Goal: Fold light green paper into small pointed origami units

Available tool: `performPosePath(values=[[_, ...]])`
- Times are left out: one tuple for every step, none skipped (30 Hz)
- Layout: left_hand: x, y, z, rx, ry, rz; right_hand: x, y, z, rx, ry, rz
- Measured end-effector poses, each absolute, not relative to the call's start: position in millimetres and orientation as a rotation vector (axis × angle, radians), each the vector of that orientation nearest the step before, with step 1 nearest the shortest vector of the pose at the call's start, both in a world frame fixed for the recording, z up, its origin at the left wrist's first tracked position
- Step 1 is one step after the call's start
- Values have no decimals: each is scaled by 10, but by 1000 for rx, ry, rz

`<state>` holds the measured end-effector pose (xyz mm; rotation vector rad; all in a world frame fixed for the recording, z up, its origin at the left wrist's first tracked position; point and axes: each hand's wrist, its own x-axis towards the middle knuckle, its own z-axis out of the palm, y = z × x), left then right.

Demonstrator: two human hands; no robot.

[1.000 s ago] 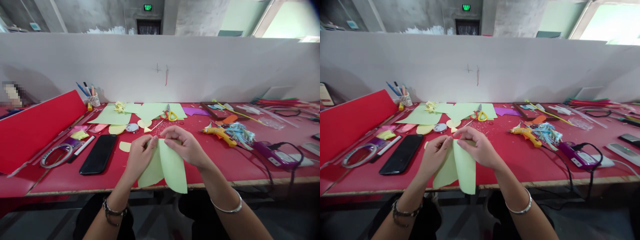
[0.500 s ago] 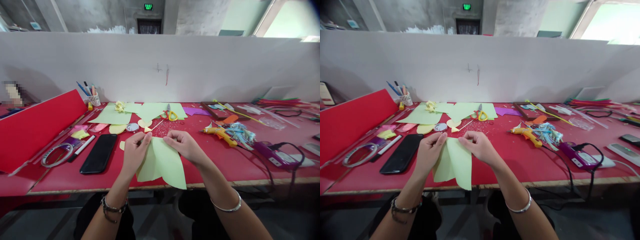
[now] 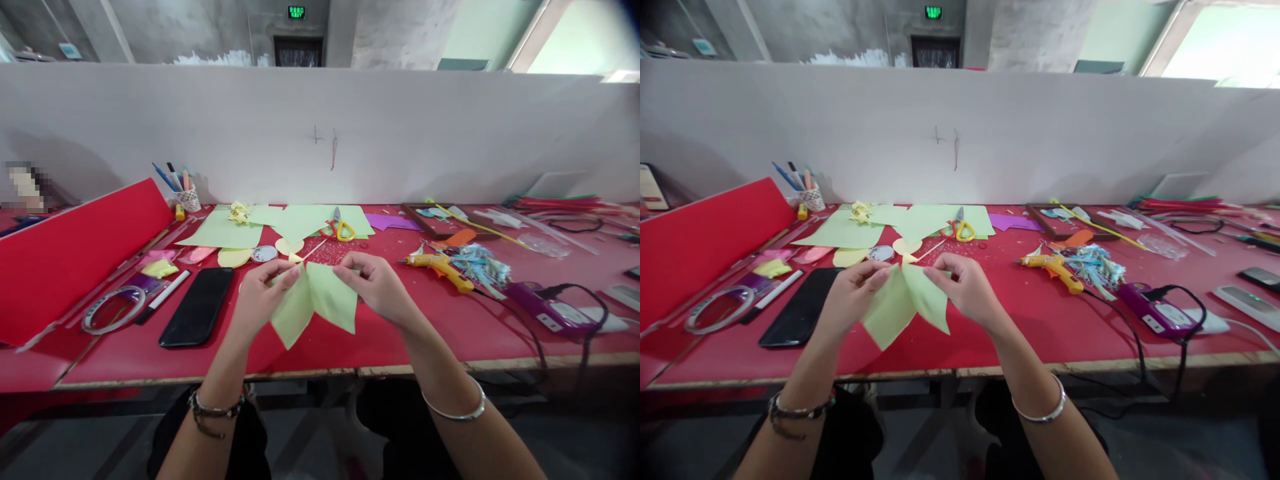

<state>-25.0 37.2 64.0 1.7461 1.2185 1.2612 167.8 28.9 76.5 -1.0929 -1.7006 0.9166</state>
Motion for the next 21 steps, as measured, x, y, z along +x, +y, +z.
performPosePath(values=[[-289,396,634,1712,1185,1220,1690,301,763,-1091,-1672,904],[-325,417,626,1688,1172,1191,1701,315,759,-1089,-1639,885],[-353,435,617,1672,1176,1181,1709,331,753,-1087,-1607,864],[-370,448,608,1664,1192,1195,1713,347,746,-1086,-1578,847],[-375,455,599,1665,1214,1230,1714,363,737,-1086,-1555,841],[-369,457,592,1672,1232,1278,1710,379,726,-1082,-1545,849],[-355,455,587,1686,1242,1330,1704,392,714,-1074,-1555,865],[-336,449,584,1703,1246,1377,1695,404,699,-1066,-1587,883],[-317,440,584,1721,1249,1416,1686,415,682,-1060,-1631,894],[-299,432,586,1734,1252,1445,1678,424,663,-1060,-1673,897],[-287,425,588,1740,1260,1467,1672,431,643,-1064,-1704,906],[-282,420,590,1741,1273,1483,1668,438,623,-1071,-1712,930],[-283,418,592,1740,1286,1500,1666,443,604,-1080,-1693,969],[-289,419,592,1739,1297,1511,1667,446,588,-1088,-1656,1015],[-300,423,591,1738,1302,1516,1669,446,578,-1098,-1613,1054],[-313,428,590,1735,1299,1516,1672,445,573,-1111,-1576,1078],[-326,434,587,1730,1291,1511,1673,442,574,-1129,-1543,1079],[-338,440,585,1722,1282,1502,1674,438,580,-1148,-1515,1060],[-348,444,583,1715,1276,1495,1672,434,588,-1164,-1490,1034],[-357,448,582,1710,1277,1492,1669,429,599,-1175,-1467,1012],[-364,450,582,1711,1283,1494,1665,425,608,-1180,-1449,995]])
